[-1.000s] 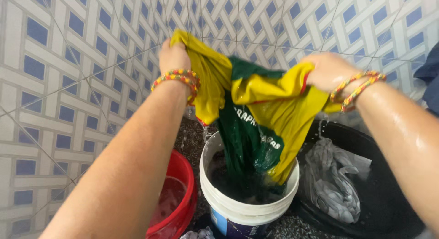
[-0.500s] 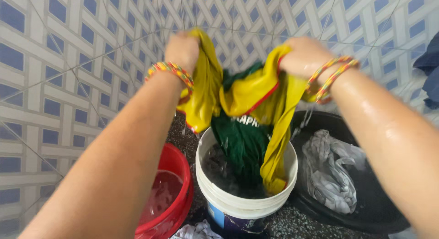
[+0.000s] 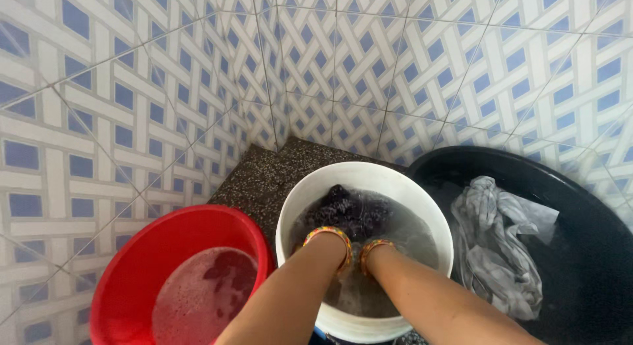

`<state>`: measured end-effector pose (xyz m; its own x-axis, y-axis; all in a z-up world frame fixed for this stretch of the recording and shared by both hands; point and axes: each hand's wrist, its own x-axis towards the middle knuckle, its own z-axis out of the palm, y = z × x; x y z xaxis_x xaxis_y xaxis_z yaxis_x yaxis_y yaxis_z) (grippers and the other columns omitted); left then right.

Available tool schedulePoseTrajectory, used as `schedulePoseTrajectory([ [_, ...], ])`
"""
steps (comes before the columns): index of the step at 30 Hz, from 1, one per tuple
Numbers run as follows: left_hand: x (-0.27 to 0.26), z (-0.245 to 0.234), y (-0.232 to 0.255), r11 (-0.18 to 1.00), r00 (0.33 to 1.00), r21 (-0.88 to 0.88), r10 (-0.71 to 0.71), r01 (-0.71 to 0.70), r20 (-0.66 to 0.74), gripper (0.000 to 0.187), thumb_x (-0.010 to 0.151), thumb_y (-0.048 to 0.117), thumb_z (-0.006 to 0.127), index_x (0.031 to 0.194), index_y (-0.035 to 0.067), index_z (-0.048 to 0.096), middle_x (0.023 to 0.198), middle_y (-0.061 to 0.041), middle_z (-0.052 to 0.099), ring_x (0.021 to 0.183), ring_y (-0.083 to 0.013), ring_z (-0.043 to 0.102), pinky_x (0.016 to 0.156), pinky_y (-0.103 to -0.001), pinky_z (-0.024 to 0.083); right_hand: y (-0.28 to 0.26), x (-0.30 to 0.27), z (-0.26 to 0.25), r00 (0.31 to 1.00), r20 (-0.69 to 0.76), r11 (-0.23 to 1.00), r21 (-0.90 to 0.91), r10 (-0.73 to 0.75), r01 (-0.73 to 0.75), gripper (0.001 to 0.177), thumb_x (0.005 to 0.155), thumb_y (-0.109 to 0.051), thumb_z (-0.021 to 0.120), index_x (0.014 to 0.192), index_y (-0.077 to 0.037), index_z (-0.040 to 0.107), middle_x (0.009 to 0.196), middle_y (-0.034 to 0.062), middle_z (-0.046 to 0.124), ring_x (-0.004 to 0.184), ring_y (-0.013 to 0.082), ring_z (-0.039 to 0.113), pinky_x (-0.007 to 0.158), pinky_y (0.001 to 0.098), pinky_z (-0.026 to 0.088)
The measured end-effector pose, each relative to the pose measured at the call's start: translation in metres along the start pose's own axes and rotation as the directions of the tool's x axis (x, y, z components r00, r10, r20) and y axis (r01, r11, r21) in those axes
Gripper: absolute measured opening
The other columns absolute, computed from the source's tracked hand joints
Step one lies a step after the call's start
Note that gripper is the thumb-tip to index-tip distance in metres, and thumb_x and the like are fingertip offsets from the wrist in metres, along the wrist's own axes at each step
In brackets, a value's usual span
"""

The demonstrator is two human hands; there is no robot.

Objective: The person washes clothes by hand by soaking them in soapy water in a bucket, scrubbing them, and rinsing them in another bucket of water.

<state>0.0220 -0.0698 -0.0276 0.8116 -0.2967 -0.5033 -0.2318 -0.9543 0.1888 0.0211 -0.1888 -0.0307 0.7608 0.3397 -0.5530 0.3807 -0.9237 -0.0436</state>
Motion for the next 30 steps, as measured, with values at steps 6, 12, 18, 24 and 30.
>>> schedulePoseTrajectory([
  [6,0.013,0.024,-0.010,0.998,0.997,0.017,-0.058,0.057,0.046,0.039,0.086,0.023,0.062,0.118,0.002,0.067,0.122,-0.025,0.068,0.115,-0.0374,0.066,0.098,-0.047,0.051,0.005,0.025,0.015,0.993,-0.120,1.000,0.000,0.004,-0.004,0.033,0.089,-0.021,0.063,0.120,-0.012,0.069,0.116,0.0173,0.074,0.109,0.0338,0.071,0.093,0.0451,0.055],
  [12,0.029,0.027,-0.014,0.991,0.981,-0.038,-0.131,0.127,-0.146,0.044,0.085,0.025,0.065,0.123,0.004,0.064,0.125,-0.023,0.066,0.119,-0.0368,0.064,0.101,-0.047,0.049,0.011,0.028,0.008,0.973,-0.208,0.995,0.038,0.094,-0.088,0.034,0.090,-0.020,0.063,0.123,-0.012,0.068,0.120,0.0170,0.073,0.113,0.0334,0.070,0.096,0.0449,0.055],
  [18,0.024,0.055,-0.018,0.985,0.979,-0.053,-0.168,0.163,-0.115,0.049,0.083,0.026,0.068,0.128,0.005,0.061,0.129,-0.022,0.065,0.122,-0.0362,0.062,0.104,-0.048,0.046,0.004,0.017,0.014,0.996,0.092,0.997,-0.077,0.004,0.003,0.036,0.091,-0.018,0.063,0.126,-0.012,0.068,0.124,0.0166,0.073,0.117,0.0330,0.069,0.098,0.0447,0.055],
  [24,0.032,0.032,-0.020,0.968,0.928,-0.124,-0.247,0.220,-0.279,0.056,0.082,0.027,0.071,0.132,0.006,0.058,0.132,-0.021,0.064,0.125,-0.0357,0.061,0.107,-0.048,0.044,0.013,0.023,0.007,0.950,-0.306,0.997,0.045,0.067,-0.055,0.037,0.092,-0.017,0.062,0.128,-0.012,0.067,0.128,0.0162,0.072,0.120,0.0326,0.068,0.101,0.0445,0.055],
  [30,0.025,0.041,-0.023,0.983,0.985,-0.111,-0.156,0.147,-0.078,0.063,0.080,0.029,0.074,0.137,0.008,0.055,0.135,-0.020,0.063,0.128,-0.0351,0.059,0.110,-0.049,0.042,0.005,0.017,0.011,0.999,-0.047,1.000,-0.024,-0.008,0.007,0.037,0.089,-0.018,0.066,0.124,-0.008,0.066,0.124,0.0169,0.071,0.117,0.0319,0.067,0.098,0.0430,0.054],
])
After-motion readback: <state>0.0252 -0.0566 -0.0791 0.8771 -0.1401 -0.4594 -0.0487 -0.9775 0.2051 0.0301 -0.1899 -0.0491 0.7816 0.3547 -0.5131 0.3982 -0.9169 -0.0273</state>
